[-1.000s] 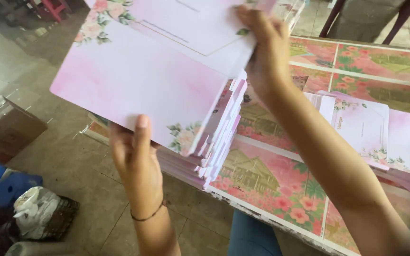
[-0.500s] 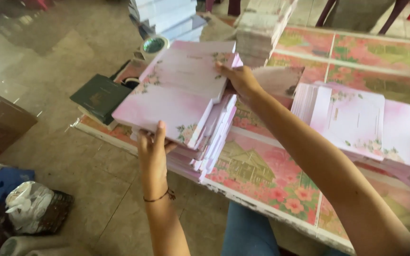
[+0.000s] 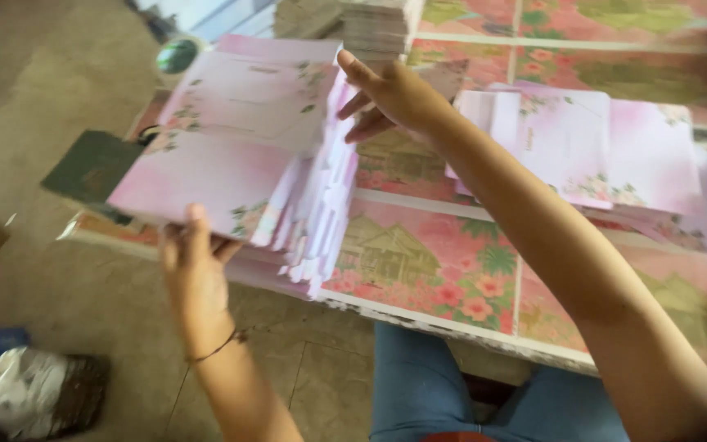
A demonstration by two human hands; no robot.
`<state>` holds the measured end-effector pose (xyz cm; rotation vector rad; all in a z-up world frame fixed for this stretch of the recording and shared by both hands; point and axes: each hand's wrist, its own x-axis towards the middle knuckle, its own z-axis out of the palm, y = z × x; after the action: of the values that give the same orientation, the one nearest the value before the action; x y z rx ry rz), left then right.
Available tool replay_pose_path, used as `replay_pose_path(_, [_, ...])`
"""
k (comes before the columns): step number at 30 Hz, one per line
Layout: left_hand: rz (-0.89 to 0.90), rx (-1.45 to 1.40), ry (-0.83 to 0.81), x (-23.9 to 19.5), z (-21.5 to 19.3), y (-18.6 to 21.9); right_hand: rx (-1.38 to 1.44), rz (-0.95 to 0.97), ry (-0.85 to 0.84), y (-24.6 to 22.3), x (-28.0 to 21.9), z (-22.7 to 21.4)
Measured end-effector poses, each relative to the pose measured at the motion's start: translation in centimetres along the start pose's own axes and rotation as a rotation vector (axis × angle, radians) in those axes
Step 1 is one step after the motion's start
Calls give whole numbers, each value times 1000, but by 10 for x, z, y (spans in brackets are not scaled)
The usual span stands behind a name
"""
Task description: Inspecting and sorting stacks of printed invitation cards by flipping through them and moving the stacks.
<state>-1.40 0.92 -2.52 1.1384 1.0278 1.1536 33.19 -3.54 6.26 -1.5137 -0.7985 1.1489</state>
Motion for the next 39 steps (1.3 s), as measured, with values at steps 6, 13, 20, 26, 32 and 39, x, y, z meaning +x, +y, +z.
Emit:
replay_pose_path(6, [140,30,-83,-38,-20,10,-448,-282,384,86,-74,-199])
replay_pose_path(13, [1194,626,-35,37,75,-72,-1045,301,693,253,-162,-423])
replay_pose_path(20, [-76,664,-674,57,331,-236,-961,109,470,331,-135,-440])
replay_pose_path(26, [-157,985,-573,57,379,-260,-1008,246,739,328,-116,-402])
replay_pose_path(32, [-155,888,-575,53,388,-242,-342,62,795,330,-107,-425])
replay_pose_path(39, [-77,855,-602,34,370,-218,527,-11,651,305,-134,-363])
